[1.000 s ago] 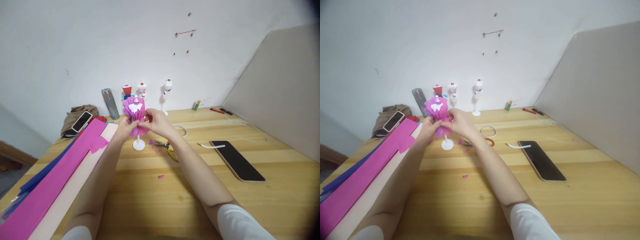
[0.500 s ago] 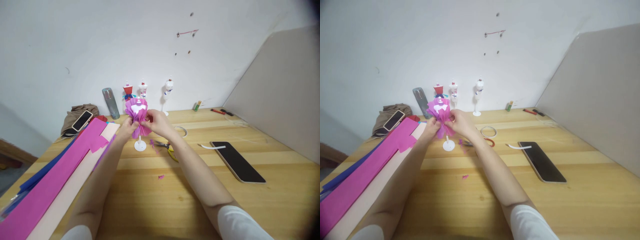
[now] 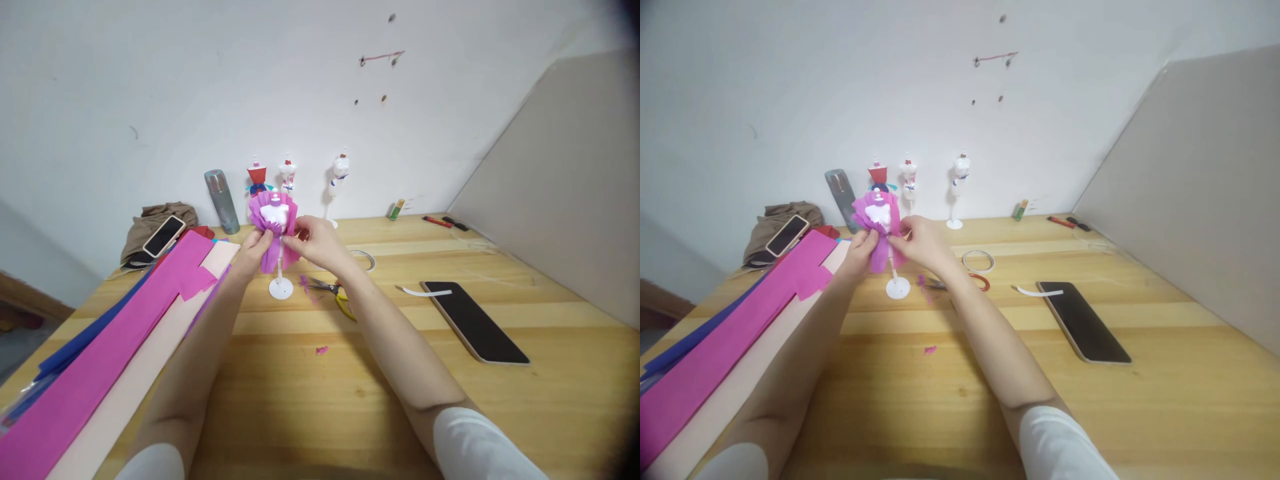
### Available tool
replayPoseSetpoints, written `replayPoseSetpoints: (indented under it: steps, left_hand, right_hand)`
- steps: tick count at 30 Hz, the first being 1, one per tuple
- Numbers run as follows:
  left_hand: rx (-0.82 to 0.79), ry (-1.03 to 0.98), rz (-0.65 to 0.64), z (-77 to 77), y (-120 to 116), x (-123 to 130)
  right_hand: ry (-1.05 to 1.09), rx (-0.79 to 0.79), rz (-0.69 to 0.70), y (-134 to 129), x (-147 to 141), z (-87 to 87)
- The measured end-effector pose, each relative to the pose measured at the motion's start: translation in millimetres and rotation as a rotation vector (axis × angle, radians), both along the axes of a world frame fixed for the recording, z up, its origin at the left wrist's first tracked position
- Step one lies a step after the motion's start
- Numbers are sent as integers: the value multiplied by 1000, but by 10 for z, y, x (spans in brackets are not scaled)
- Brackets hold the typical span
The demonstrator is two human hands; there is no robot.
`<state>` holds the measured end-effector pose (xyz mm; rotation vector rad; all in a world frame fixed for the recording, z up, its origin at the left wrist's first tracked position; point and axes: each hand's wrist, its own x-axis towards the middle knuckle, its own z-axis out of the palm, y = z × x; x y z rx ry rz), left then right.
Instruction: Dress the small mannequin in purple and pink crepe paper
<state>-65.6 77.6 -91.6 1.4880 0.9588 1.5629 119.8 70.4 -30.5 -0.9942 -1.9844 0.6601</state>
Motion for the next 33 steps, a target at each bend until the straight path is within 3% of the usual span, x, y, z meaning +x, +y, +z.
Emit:
replayPoseSetpoints:
  steps: [5,13,21,29,33]
  left_hand:
    - [-16,-31,-39,36,-17,13]
    - [39,76,-44,59,-8,-7]
    - [14,33,-53,65,-41,17]
    - [5,9,-35,35,-16,16]
    - [-12,-3,-90,10,-4,15]
  right_hand:
    - [90,-91,70,27,19,-15]
    - [140,-42,138,157,50,-105]
    - [291,-250,149,172,21,-109]
    - [350,-347,205,132,7,-73]
    - [349,-361,227,124,22,-69]
